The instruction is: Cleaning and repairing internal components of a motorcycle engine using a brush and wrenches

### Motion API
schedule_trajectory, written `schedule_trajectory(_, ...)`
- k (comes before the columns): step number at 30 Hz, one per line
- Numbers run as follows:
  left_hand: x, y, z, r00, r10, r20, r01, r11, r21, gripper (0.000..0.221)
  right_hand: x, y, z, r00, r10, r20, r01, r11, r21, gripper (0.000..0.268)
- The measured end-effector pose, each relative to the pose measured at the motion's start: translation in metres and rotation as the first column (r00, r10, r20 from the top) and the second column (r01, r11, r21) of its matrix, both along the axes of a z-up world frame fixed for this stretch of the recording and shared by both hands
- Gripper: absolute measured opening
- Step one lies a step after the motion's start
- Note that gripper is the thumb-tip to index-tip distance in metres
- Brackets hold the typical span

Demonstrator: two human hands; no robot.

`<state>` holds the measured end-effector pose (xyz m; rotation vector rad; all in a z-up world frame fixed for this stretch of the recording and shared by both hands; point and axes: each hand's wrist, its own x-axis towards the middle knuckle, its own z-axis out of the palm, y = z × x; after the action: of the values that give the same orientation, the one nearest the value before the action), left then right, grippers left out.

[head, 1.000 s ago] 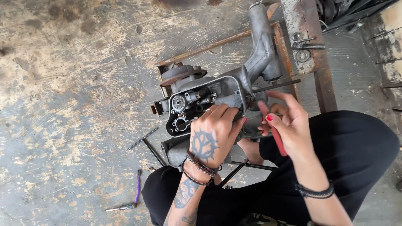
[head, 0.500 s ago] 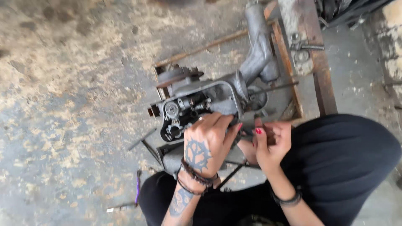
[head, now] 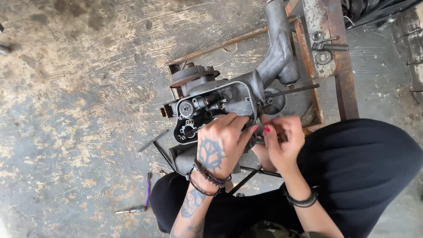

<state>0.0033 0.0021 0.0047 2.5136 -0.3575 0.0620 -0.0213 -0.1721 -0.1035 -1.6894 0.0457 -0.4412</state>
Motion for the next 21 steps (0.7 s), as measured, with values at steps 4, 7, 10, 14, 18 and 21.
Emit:
schedule_trajectory(4, 0.003, -0.001, -0.004, 0.999, 0.027, 0.031, -0.027, 1.0, -0.001, 0.021, 0.023, -0.003, 0.001, 0.996, 0.08, -0.025, -0.076, 0.989, 0.128, 0.017)
schedule_trajectory(7, 0.007, -0.002, 0.0, 0.998, 0.047, 0.049, -0.046, 0.999, -0.013, 0.021, 0.039, -0.024, -0.001, 0.992, 0.057, -0.111, -0.052, 0.998, 0.041, 0.027)
schedule_trajectory(10, 0.006, 0.001, 0.0, 0.998, 0.024, 0.054, -0.024, 1.0, 0.008, 0.022, 0.034, -0.029, 0.006, 0.982, 0.179, -0.062, -0.186, 0.971, -0.153, 0.021)
schedule_trajectory(14, 0.006, -0.001, -0.002, 0.997, 0.038, 0.061, -0.039, 0.999, 0.014, 0.022, 0.033, -0.025, -0.016, 0.954, 0.243, -0.176, -0.265, 0.957, -0.115, 0.024)
schedule_trajectory(18, 0.008, 0.0, 0.0, 0.998, 0.035, 0.058, -0.036, 0.999, 0.023, 0.021, 0.027, -0.025, -0.021, 0.962, 0.205, -0.182, -0.186, 0.976, 0.117, 0.027)
schedule_trajectory(21, 0.001, 0.0, -0.003, 0.999, 0.021, 0.048, -0.022, 1.0, 0.012, 0.02, 0.016, -0.026, -0.025, 0.967, 0.202, -0.156, -0.183, 0.974, 0.131, 0.028)
